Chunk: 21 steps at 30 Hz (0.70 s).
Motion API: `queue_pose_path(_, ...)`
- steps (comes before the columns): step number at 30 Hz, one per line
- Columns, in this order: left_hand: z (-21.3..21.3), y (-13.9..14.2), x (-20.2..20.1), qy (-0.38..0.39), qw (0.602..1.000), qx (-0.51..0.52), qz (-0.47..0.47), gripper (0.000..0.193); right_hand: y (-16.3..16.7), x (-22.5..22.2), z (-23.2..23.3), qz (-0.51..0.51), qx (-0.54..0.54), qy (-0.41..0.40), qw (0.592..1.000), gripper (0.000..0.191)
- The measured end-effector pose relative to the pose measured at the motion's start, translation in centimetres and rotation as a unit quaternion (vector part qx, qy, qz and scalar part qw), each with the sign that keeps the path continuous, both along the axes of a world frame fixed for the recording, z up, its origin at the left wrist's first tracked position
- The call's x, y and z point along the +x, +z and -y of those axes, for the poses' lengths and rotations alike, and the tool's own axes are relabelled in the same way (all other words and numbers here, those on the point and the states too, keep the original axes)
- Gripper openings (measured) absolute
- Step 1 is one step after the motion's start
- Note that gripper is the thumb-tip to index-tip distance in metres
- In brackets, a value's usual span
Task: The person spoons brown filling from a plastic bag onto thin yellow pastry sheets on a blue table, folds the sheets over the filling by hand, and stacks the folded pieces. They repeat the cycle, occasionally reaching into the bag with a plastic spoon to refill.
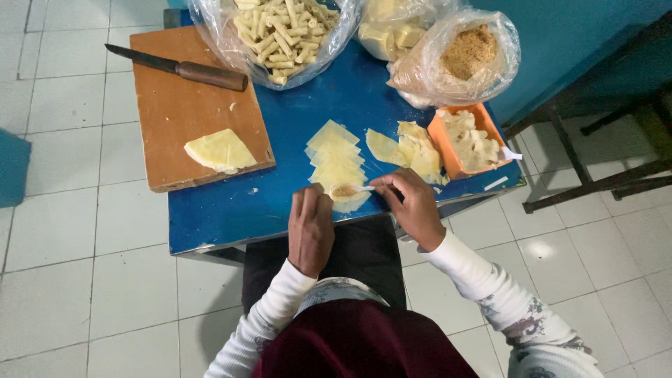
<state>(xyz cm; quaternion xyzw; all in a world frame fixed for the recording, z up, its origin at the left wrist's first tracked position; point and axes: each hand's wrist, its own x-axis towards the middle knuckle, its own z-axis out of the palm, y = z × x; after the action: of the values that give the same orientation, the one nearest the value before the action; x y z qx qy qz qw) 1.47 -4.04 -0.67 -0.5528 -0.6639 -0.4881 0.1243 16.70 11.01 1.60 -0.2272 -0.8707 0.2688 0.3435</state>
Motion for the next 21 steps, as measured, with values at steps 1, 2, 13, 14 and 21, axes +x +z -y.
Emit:
queue_pose_path(1,0.0,-0.1,0.0,-0.008,1.000,-0.005,-0.004,0.020,0.0,0.0,0.1,-0.004,0.034,0.005,0.999,0.011)
queue_pose_path(2,0.0,-0.2,0.0,-0.017,1.000,-0.009,-0.008,0.023,0.0,0.0,0.1,-0.008,0.060,0.010,0.998,0.011)
queue_pose_path(13,-0.5,-0.6,-0.3,-0.021,0.989,-0.038,0.144,0.009,-1.4,0.8,0.3,-0.047,0.186,0.001,0.981,0.017)
queue_pose_path(14,-0.7,-0.6,-0.3,-0.025,0.987,-0.027,0.156,0.010,-1.2,0.9,0.3,-0.043,0.182,-0.006,0.982,0.017)
queue_pose_path(21,-0.9,-0.3,-0.6,-0.038,0.972,-0.069,0.223,0.017,1.8,1.7,-0.5,-0.054,-0.009,-0.070,0.996,0.007)
